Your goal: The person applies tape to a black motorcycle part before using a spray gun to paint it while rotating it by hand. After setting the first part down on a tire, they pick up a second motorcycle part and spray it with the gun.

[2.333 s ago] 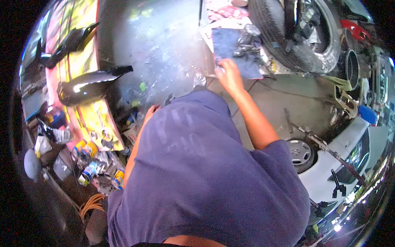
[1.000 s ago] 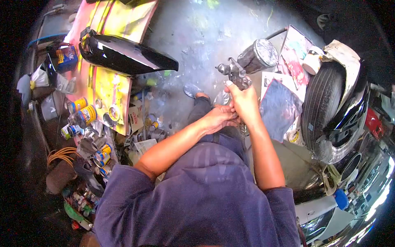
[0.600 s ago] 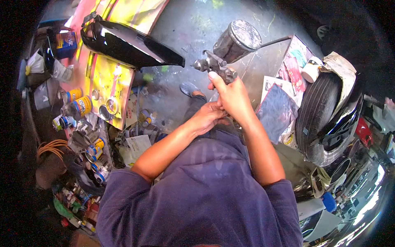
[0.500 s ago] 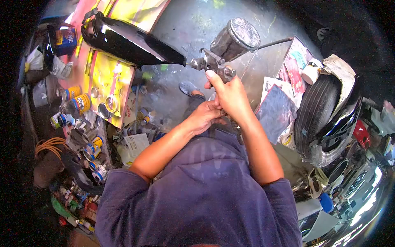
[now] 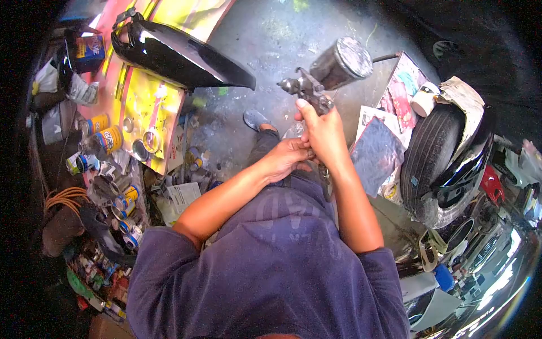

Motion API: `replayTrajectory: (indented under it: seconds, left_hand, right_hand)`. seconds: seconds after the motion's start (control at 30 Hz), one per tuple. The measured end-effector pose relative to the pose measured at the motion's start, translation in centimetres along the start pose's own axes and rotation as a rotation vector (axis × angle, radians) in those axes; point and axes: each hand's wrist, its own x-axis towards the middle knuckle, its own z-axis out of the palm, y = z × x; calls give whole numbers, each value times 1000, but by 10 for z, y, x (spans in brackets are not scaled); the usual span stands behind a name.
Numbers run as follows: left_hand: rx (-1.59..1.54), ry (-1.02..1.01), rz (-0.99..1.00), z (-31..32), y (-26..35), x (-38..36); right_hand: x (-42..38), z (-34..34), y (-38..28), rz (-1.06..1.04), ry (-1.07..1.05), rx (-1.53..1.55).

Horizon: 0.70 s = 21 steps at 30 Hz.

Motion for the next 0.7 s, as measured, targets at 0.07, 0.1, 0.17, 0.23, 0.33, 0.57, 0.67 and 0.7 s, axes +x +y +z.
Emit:
replayTrajectory:
  seconds: [0.07, 0.1, 0.17, 0.23, 0.33, 0.57, 0.67, 0.7]
  left_hand:
    - [21, -13, -59, 9, -4, 7]
    - [30, -23, -86, 14, -6, 10]
    - [41, -63, -124, 19, -17, 20]
    - [70, -77, -175, 28, -18, 24]
    - [116, -91, -235, 37, -20, 28]
    - [187, -67, -266, 52, -40, 36]
    - [226, -45, -277, 61, -39, 33]
    - [316, -118, -290, 56, -44, 38]
  right_hand:
    - [-8, -13, 5, 61, 49, 2]
    - [-13, -20, 6, 88, 68, -35]
    - [-19, -35, 15, 114, 101, -32]
    - [-20, -48, 31, 115, 112, 15]
    - [-27, -61, 40, 102, 150, 94]
    - [-42, -84, 60, 106, 168, 203]
    - [-41, -92, 81, 92, 164, 209]
    - [-45, -99, 78, 172, 124, 182]
